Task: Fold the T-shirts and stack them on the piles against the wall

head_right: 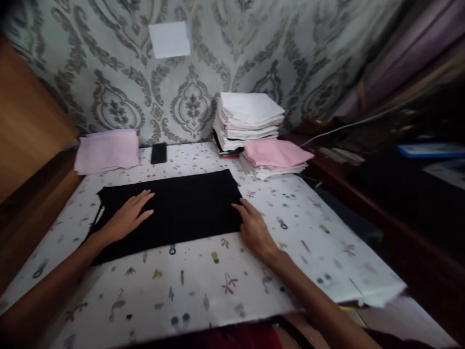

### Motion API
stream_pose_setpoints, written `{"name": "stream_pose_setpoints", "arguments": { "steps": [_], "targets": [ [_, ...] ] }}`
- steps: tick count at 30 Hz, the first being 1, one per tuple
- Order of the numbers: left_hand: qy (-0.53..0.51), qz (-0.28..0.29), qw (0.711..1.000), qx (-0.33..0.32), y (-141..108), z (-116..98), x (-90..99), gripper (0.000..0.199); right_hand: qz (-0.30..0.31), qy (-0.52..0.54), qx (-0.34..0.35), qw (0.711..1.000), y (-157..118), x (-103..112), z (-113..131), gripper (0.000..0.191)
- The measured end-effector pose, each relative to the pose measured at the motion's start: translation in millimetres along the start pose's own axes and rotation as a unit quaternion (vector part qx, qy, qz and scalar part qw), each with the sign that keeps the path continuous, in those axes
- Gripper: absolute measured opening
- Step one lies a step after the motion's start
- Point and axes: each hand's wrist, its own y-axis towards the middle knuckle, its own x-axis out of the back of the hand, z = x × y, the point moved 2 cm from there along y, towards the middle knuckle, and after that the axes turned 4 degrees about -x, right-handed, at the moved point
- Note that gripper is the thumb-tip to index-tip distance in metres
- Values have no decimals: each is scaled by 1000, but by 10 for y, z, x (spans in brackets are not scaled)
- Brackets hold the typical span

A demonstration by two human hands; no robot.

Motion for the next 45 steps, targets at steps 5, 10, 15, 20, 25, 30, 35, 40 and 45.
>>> {"name": "stream_pose_setpoints", "arguments": {
  "steps": [5,10,15,20,25,30,35,40,45],
  "targets": [
    [55,15,998,-30,3,-61,-170,57,0,70,-40,997,-76,174,27,62],
    [86,21,991,-99,7,-163,-194,65,-49,135,-63,988,-104,335,-4,37],
    [84,47,987,-127,44,-300,-290,67,-74,131,-84,985,-101,313,-96,31],
    [-69,11,997,-27,70,-169,-31,57,-126,105,-46,985,-120,212,-206,33],
    [-144,-136,946,258,-13,704,540,48,-133,121,107,978,-20,129,488,26],
    [-127,-123,898,404,-45,1326,702,33,90,176,356,913,-38,-243,2147,24],
    [-142,-105,906,384,112,1418,554,35,158,95,438,880,-13,-595,3242,29],
    [-145,-94,929,326,-155,1326,757,31,223,132,308,915,283,-759,3235,29],
    [-280,105,925,233,-924,897,890,37,248,120,224,935,489,-872,3008,30]
  ]
}}
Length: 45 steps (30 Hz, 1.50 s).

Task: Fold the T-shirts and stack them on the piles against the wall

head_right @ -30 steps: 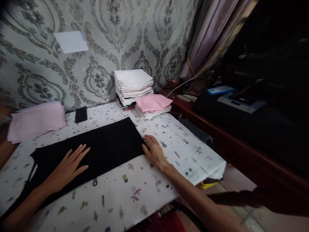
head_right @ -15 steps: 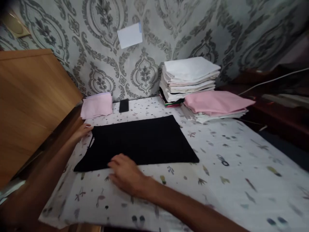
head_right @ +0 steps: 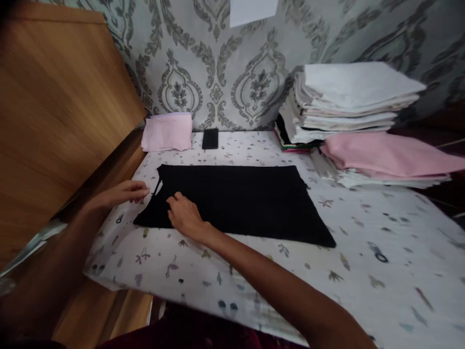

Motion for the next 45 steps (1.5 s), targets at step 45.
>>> {"name": "stream_pose_setpoints", "arguments": {
  "steps": [45],
  "targets": [
    [-212,-54,975,-25,1897,-1673,-510,29,-140,640,-197,730,-1252,525,-758,20]
  ]
}}
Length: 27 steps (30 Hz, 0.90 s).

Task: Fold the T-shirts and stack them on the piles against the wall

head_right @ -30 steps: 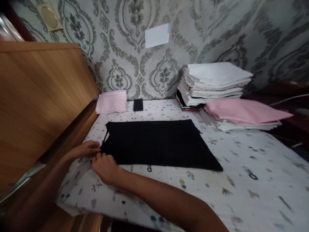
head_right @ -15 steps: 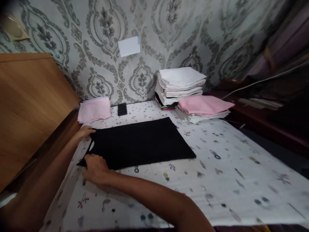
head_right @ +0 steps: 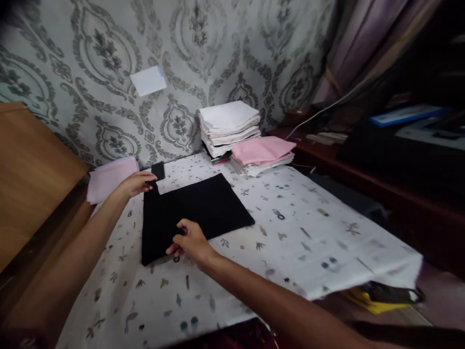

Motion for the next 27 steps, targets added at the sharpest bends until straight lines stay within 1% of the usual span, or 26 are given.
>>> {"name": "stream_pose_setpoints", "arguments": {
  "steps": [2,4,5,7,10,13,19,21,24,27],
  "targets": [
    [15,18,1000,19,135,43,-334,28,-18,12,-25,999,-80,216,-24,20],
    [32,33,998,41,231,135,-609,29,-38,21,-67,997,-137,381,-50,22],
    [41,38,997,51,263,185,-711,30,-45,30,-84,995,-156,441,-61,23],
    [52,43,996,63,304,263,-837,33,-43,57,-106,992,-175,516,-77,29],
    [55,46,995,66,338,294,-873,41,-42,94,-116,988,-167,558,-91,44],
    [49,49,996,59,356,268,-861,44,-51,101,-114,987,-149,571,-75,53],
    [36,65,997,22,279,301,-912,30,-71,85,-124,986,-211,566,64,55],
    [37,63,997,-7,222,319,-885,30,-78,80,-128,986,-223,562,97,55],
    [59,43,995,-71,128,333,-805,34,-82,71,-120,987,-191,572,97,51],
    [114,20,983,-143,47,362,-775,25,-67,31,-98,992,-137,609,74,42]
  ]
}}
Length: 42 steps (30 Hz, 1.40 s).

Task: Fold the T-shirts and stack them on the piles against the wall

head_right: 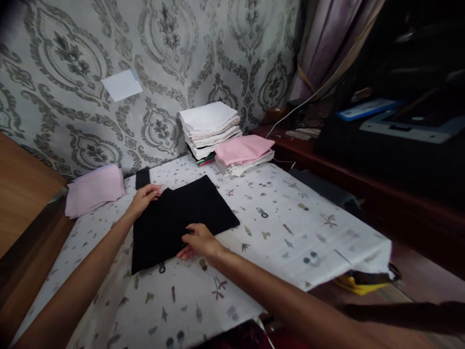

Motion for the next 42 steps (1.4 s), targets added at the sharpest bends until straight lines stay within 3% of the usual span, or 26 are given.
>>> {"name": "stream_pose_setpoints", "arguments": {
  "steps": [2,4,7,9,14,18,26,34,38,42],
  "targets": [
    [46,-6,998,-38,-37,19,-40,21,-12,-72,18,997,28,48,23,34],
    [85,-6,994,-63,-43,52,-95,25,-47,-207,70,975,54,104,119,27],
    [129,-9,989,-75,18,111,-122,30,-140,-421,200,874,179,136,417,20],
    [149,-12,986,-75,97,144,-90,28,-175,-478,230,830,391,91,649,16],
    [165,-5,982,-89,277,181,-24,23,-194,-472,149,847,1194,-156,1043,18],
    [151,5,983,-105,314,207,-84,25,-214,-467,138,847,1582,-263,1068,12],
    [90,17,988,-122,298,253,-105,26,-186,-381,225,877,1648,-239,940,9],
    [24,63,994,-89,240,192,-86,32,-133,-240,233,933,1685,-285,917,19],
    [70,69,990,-101,240,171,-54,31,-148,-210,221,941,1667,-282,945,23],
    [199,66,971,-118,267,220,-30,30,-183,-236,187,936,1687,-254,948,17]
  ]
}}
